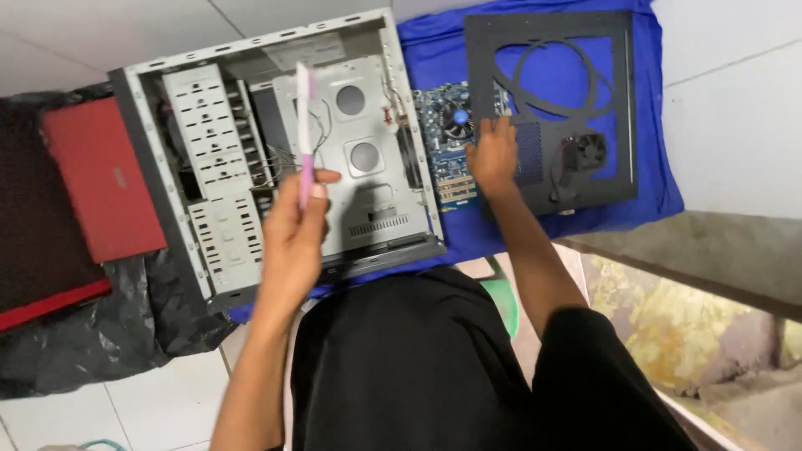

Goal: Cleaning the interior of a computer case using a toothbrush and managing internal components and wiring.

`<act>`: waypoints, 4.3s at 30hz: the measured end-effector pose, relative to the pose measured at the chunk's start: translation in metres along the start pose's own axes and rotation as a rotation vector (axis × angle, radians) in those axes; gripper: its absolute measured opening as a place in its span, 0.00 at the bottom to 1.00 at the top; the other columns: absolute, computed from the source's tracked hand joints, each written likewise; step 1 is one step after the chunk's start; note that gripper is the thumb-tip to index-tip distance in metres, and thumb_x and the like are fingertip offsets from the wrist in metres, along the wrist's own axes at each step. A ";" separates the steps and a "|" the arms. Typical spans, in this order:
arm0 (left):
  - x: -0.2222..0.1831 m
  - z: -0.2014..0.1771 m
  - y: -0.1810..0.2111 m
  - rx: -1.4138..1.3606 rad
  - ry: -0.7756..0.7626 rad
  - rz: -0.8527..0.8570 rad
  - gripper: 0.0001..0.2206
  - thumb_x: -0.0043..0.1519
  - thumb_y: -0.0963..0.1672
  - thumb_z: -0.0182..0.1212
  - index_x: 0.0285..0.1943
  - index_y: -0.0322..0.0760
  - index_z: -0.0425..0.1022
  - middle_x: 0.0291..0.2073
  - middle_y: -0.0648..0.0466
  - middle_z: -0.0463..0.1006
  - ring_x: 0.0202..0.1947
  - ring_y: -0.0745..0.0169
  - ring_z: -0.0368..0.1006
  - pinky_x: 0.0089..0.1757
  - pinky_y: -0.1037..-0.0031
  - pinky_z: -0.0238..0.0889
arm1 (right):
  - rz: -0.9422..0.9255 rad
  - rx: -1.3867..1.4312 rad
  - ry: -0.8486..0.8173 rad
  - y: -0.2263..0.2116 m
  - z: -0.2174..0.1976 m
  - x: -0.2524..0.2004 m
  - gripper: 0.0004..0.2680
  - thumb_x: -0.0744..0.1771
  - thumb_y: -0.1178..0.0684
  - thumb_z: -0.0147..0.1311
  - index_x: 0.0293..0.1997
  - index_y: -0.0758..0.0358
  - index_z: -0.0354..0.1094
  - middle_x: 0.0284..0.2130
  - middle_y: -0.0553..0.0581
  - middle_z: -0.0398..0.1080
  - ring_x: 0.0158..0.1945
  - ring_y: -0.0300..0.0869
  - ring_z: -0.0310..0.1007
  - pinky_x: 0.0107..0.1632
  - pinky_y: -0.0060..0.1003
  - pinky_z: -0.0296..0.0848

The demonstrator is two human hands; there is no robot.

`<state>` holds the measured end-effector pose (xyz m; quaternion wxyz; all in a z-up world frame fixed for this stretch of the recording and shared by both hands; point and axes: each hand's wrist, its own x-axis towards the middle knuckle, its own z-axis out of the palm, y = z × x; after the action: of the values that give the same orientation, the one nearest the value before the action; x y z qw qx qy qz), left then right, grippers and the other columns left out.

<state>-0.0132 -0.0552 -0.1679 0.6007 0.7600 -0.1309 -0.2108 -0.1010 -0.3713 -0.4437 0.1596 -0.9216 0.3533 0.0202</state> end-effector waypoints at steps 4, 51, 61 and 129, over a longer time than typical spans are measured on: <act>0.000 0.038 -0.091 -0.066 0.000 -0.323 0.11 0.72 0.42 0.49 0.48 0.32 0.78 0.18 0.54 0.66 0.15 0.67 0.62 0.22 0.79 0.55 | 0.243 -0.161 -0.075 0.008 0.020 -0.017 0.36 0.62 0.46 0.73 0.73 0.66 0.49 0.65 0.74 0.50 0.66 0.68 0.54 0.58 0.77 0.64; -0.029 -0.192 -0.208 0.416 0.507 0.201 0.27 0.56 0.40 0.76 0.64 0.30 0.70 0.54 0.33 0.72 0.55 0.29 0.69 0.56 0.46 0.60 | -0.315 0.089 0.319 -0.136 -0.039 -0.142 0.13 0.67 0.55 0.66 0.55 0.62 0.68 0.42 0.62 0.69 0.44 0.61 0.76 0.46 0.55 0.74; -0.004 -0.205 -0.254 0.279 0.186 -0.165 0.43 0.64 0.42 0.68 0.83 0.42 0.38 0.76 0.30 0.48 0.74 0.26 0.48 0.66 0.39 0.45 | -0.117 0.136 0.249 -0.107 -0.010 -0.151 0.05 0.70 0.60 0.58 0.49 0.63 0.68 0.34 0.66 0.75 0.40 0.62 0.78 0.41 0.54 0.74; -0.018 -0.218 -0.267 0.000 0.146 -0.198 0.35 0.69 0.57 0.56 0.83 0.60 0.44 0.77 0.37 0.48 0.75 0.27 0.45 0.67 0.43 0.44 | -0.875 0.278 -0.245 -0.274 0.012 -0.139 0.14 0.64 0.65 0.52 0.47 0.51 0.80 0.36 0.56 0.75 0.41 0.53 0.77 0.46 0.44 0.75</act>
<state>0.0606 0.2054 -0.3821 0.5848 0.7826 -0.0108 -0.2132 -0.0240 -0.0862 -0.3580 0.3153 -0.9446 -0.0904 0.0123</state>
